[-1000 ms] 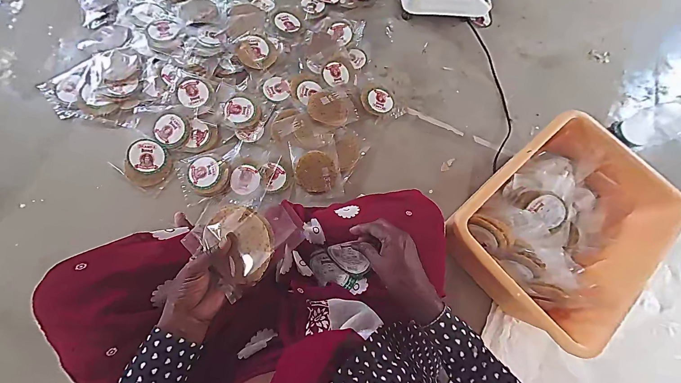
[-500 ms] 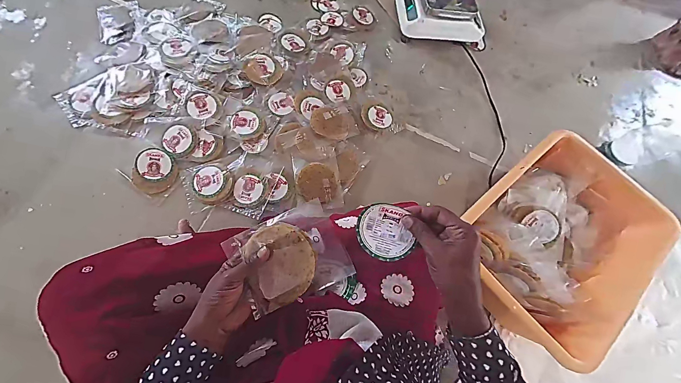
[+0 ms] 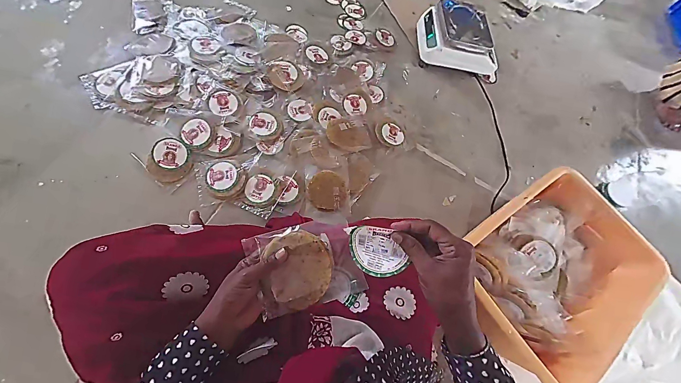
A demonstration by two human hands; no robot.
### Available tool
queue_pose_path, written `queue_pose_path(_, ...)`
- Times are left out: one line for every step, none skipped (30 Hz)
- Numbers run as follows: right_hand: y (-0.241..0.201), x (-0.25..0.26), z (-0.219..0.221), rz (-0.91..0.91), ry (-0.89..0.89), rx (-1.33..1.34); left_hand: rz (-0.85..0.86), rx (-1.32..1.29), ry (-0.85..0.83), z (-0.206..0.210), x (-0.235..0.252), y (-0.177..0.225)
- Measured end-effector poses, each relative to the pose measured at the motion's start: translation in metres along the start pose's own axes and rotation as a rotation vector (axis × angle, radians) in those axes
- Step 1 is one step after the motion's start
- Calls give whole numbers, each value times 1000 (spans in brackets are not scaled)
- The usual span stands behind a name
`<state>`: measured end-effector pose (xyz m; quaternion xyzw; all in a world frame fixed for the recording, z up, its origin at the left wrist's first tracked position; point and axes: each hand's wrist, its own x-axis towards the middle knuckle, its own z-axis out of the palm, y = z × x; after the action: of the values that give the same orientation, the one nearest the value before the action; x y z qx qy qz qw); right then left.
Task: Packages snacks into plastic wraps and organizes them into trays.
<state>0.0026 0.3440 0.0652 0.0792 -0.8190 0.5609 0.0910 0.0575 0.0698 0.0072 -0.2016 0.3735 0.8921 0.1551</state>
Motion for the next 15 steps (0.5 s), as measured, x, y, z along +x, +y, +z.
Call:
queue_pose_path(-1,1,-1,-9,8,12,2,-6,11,0,0,0)
queue_pose_path(-2,2,-3,-17,20,13,3,-20,14,0,0,0)
queue_pose_path(-2,3,-5,-25,27,7,2,-30,13,-1,0,0)
queue_pose_path(-2,4,-6,-27,20,2,-2,-38,8,-2,0,0)
queue_pose_path(-2,3,-6,-21,7,-2,-7,-41,2,-2,0,-1)
queue_pose_path(-2,2,-5,-9,-9,-14,-10,-36,1,-2,0,-1)
queue_pose_path(-1,2,-4,2,-25,-22,-12,-30,3,-1,0,-1)
queue_pose_path(-1,2,-3,9,-41,-26,-11,-23,2,1,0,0)
queue_pose_path(0,2,-2,9,-54,-23,-8,-18,-6,1,0,-1)
queue_pose_path(0,2,-1,11,-66,-18,-4,-21,-24,1,1,-1)
queue_pose_path(0,2,0,19,-79,-9,-4,-24,-33,2,0,-1)
queue_pose_path(-1,3,2,31,-102,10,-8,-24,-37,3,-1,0)
queue_pose_path(-2,3,5,54,-129,42,-14,-24,-40,4,-1,1)
queue_pose_path(-3,4,10,84,-157,83,-21,-23,-53,5,-2,1)
queue_pose_path(-5,4,15,122,-180,133,-27,-18,-70,5,-2,1)
